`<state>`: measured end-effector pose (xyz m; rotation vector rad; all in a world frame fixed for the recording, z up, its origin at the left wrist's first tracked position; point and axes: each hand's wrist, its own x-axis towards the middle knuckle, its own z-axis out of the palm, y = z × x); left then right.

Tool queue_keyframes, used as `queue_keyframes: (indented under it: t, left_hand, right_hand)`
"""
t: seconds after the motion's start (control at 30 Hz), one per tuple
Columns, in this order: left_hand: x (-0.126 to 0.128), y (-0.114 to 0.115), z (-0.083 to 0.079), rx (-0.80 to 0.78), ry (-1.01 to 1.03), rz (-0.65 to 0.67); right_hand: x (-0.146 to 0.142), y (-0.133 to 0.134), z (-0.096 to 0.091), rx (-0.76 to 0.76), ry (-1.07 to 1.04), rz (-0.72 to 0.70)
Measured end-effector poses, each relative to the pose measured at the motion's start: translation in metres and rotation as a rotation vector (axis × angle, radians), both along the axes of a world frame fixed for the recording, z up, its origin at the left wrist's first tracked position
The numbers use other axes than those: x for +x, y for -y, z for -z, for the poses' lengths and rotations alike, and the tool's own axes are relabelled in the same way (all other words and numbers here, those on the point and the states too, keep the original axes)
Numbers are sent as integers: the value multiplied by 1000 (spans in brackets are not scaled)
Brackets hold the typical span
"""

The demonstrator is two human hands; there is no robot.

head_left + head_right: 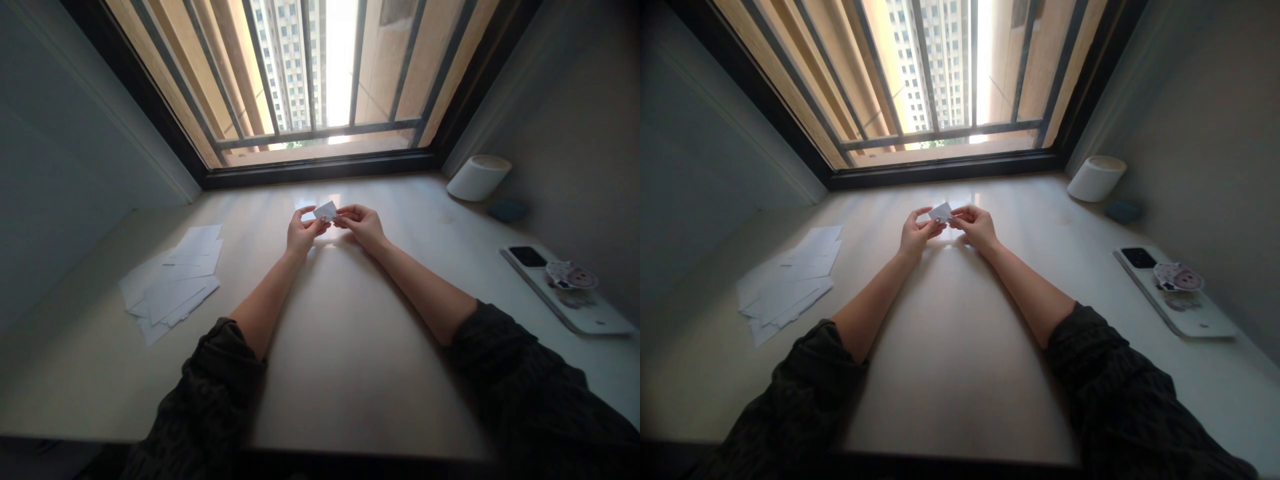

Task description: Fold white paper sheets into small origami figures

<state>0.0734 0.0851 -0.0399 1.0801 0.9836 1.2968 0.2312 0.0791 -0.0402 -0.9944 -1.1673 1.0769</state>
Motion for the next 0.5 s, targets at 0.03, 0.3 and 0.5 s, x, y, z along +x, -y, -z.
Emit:
queue_keyframes:
  t: [0.03, 0.3, 0.5]
  left_hand:
    - [0, 0, 0, -3, 4, 2]
    - [0, -1, 1, -21, 4, 21]
    - [-1, -2, 3, 70, -60, 36]
  right_hand:
    - [0, 0, 0, -1, -1, 0]
    - [0, 0, -1, -4, -14, 10]
    - [0, -2, 2, 0, -12, 10]
